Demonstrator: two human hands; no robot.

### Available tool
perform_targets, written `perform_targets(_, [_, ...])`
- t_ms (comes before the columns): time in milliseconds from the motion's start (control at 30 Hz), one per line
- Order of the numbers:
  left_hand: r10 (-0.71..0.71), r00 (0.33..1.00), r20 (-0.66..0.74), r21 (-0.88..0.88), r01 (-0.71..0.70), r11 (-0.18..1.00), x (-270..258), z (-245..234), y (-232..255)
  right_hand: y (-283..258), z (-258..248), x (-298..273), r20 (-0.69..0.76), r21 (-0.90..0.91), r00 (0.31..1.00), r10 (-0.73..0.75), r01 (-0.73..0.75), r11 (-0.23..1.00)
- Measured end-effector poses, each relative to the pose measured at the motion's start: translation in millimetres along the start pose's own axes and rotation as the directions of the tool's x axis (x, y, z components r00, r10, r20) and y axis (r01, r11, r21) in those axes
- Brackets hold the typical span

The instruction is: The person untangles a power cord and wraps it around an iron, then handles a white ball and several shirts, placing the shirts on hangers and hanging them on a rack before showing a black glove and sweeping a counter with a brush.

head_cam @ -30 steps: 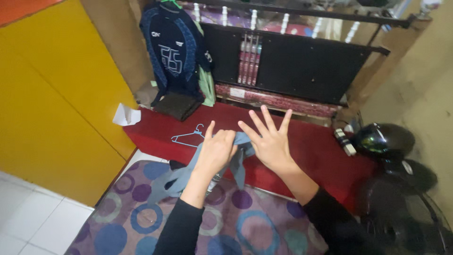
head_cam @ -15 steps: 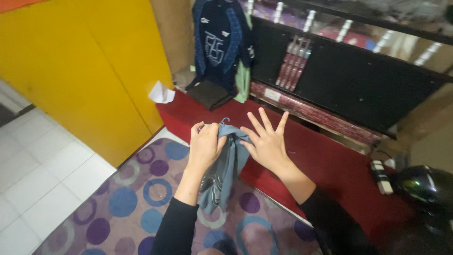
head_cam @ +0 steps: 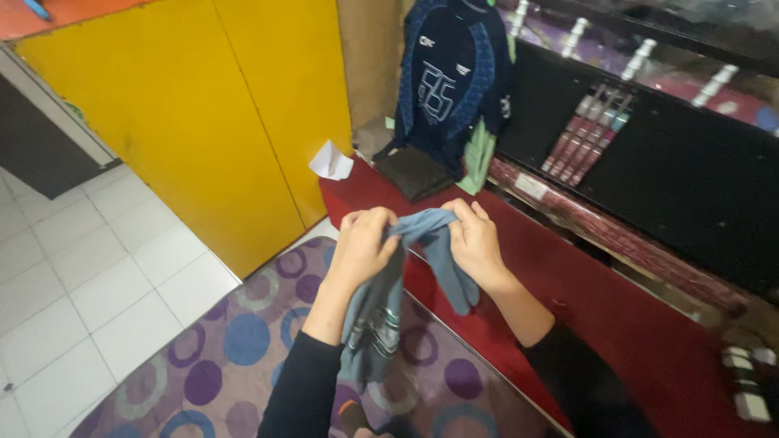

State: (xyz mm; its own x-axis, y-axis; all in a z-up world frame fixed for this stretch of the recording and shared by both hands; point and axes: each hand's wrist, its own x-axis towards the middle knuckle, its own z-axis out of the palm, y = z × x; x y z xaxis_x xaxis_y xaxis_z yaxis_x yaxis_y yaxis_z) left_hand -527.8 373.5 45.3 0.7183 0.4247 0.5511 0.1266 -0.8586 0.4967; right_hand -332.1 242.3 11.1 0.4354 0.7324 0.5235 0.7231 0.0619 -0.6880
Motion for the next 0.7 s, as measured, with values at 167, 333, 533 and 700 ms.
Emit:
perform_targets(167, [0.165, 0.986, 0.009, 0.259, -0.162, 0.952, 36, -22, -43, -13, 50, 54, -0.089, 0.035, 0.996, -0.011, 0.014, 0.999])
perform_targets(333, [0.298, 0.948, 0.107, 0.522, -0.309, 0.795, 68, -44, -81, -13, 86, 102, -0.135, 0.309, 0.983, 0.127, -0.08, 0.948])
perform_targets(533, [0.298, 0.952, 0.071, 0.525, -0.29, 0.8, 90, -49, -113, -13, 96, 133, -0.193, 0.629, 0.96, 0.203, -0.038, 0.777])
perform_targets(700, [0.194, 0.981, 0.007, 0.439, -0.177, 0.881, 110, -33, -135, -9, 87, 160, -0.206, 0.727, 0.944, 0.259, -0.029, 0.686])
